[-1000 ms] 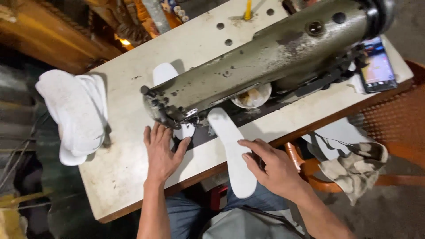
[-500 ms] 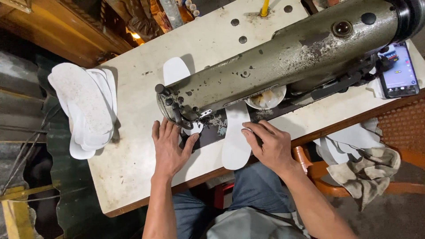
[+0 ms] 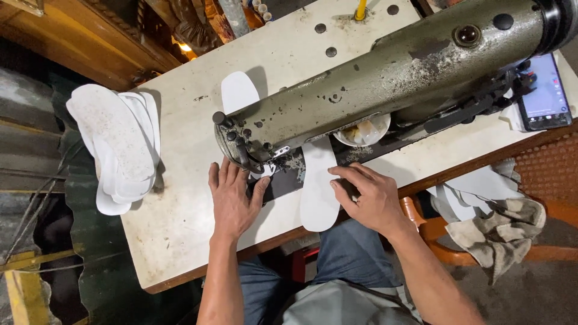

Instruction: The person uses a sewing machine to stitch white shoe insoles. They guide the insoles under the needle, sew along the edges, and then remove them to place on a pile.

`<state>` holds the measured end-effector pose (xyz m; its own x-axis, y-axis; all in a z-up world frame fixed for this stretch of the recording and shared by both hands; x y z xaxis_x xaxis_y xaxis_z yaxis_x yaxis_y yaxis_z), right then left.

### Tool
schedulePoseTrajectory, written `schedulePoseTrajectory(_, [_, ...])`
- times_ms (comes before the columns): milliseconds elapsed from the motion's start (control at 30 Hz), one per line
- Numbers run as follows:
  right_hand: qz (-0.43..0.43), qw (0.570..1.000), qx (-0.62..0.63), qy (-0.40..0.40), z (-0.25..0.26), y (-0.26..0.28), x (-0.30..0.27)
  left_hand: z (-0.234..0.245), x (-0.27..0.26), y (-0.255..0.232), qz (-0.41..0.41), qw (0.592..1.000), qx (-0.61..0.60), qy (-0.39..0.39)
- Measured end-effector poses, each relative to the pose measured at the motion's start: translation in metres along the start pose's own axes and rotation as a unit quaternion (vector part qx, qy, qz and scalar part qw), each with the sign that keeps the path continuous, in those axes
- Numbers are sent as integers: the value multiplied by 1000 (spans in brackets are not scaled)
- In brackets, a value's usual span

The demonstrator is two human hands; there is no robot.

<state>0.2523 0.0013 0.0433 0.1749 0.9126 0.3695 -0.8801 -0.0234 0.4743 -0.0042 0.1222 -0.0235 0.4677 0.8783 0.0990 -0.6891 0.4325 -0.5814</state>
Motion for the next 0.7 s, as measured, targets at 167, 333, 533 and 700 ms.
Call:
schedulePoseTrajectory(167, [-26,997,70,19,6,-1,-6,0,0,-7,-36,999,9,-40])
schedulePoseTrajectory(333, [-27,992,118,26,5,-5,-28,-8,0,6,-21,999,11,-29])
schedulePoseTrajectory(533, [98,994,43,39,18,9,-40,-16,2,19,-15,999,20,-35])
schedulePoseTrajectory(700, [111,993,-7,-26,-4,0,-59,-13,4,13,2,1000,10,-23])
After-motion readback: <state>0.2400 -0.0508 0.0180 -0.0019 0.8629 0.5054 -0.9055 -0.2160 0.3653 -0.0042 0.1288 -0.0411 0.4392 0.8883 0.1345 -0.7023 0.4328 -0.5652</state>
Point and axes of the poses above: each hand's wrist, its own x-axis towards the middle knuckle, its own z-axis out of the back of the hand, y = z × x, the point moved 4 cm from there along x, towards the middle knuckle, and after that the axes turned 15 degrees about -x, right-handed, at the moved point
